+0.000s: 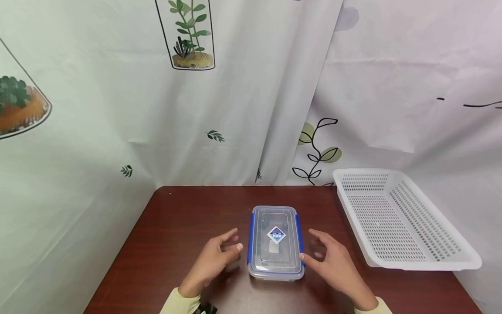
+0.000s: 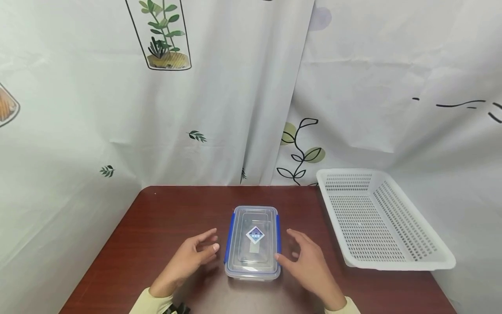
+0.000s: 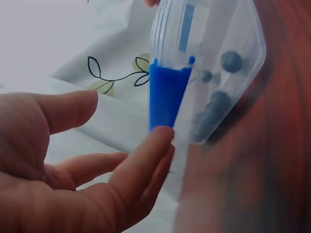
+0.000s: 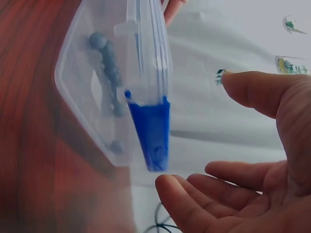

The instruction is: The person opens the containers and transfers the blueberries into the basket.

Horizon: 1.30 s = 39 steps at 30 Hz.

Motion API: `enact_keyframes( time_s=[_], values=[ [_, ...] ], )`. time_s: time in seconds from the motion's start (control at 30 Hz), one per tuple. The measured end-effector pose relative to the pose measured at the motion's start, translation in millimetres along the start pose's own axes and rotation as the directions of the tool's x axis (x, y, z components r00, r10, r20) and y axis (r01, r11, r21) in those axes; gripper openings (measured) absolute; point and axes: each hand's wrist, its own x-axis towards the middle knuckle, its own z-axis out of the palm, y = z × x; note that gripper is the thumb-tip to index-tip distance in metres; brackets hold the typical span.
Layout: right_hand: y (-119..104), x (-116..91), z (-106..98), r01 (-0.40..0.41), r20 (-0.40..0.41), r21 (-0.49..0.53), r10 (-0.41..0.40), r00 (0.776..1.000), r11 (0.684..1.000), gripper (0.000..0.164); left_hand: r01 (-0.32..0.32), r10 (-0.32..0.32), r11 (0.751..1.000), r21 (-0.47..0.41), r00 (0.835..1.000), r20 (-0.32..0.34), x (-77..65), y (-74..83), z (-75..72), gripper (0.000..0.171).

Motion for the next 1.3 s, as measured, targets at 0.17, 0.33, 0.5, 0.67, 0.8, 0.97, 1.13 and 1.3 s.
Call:
enact_keyframes(
  time_s=[0.17,0.33,0.5,0.67,0.8,0.97,1.13,1.3],
  values=[
    [-1,7,12,-0.101,0.046,0.088,0.097,0.994,0.991,0.08,0.083,-0.067,0.966,-0.245,0.995,0.069,6.2,-12.3,6.3,0.065],
    [2,11,21,-0.168,0.082,0.129,0.158,0.984,0.977,0.084,0.145,-0.103,0.921,-0.363,0.986,0.131,10.1,-18.7,15.6,0.066],
    [4,12,26,-0.196,0.102,0.201,0.179,0.979,0.96,0.087,0.164,-0.11,0.909,-0.384,0.981,0.159,15.0,-21.2,23.3,0.066],
    [5,12,28,-0.205,0.136,0.232,0.177,0.975,0.951,0.088,0.178,-0.124,0.906,-0.383,0.979,0.163,17.3,-22.6,25.5,0.063],
    [7,11,29,-0.213,0.165,0.269,0.173,0.971,0.939,0.088,0.197,-0.137,0.898,-0.394,0.975,0.175,18.4,-24.3,26.1,0.061],
    [8,12,29,-0.217,0.176,0.297,0.17,0.97,0.93,0.087,0.201,-0.136,0.89,-0.408,0.974,0.181,19.1,-24.9,25.3,0.059],
    [8,12,29,-0.219,0.181,0.296,0.17,0.969,0.93,0.087,0.195,-0.116,0.882,-0.428,0.972,0.204,21.1,-25.6,23.5,0.057],
    [9,11,30,-0.213,0.168,0.287,0.17,0.971,0.934,0.087,0.209,-0.103,0.868,-0.45,0.963,0.25,21.0,-34.1,22.8,0.05]
  ],
)
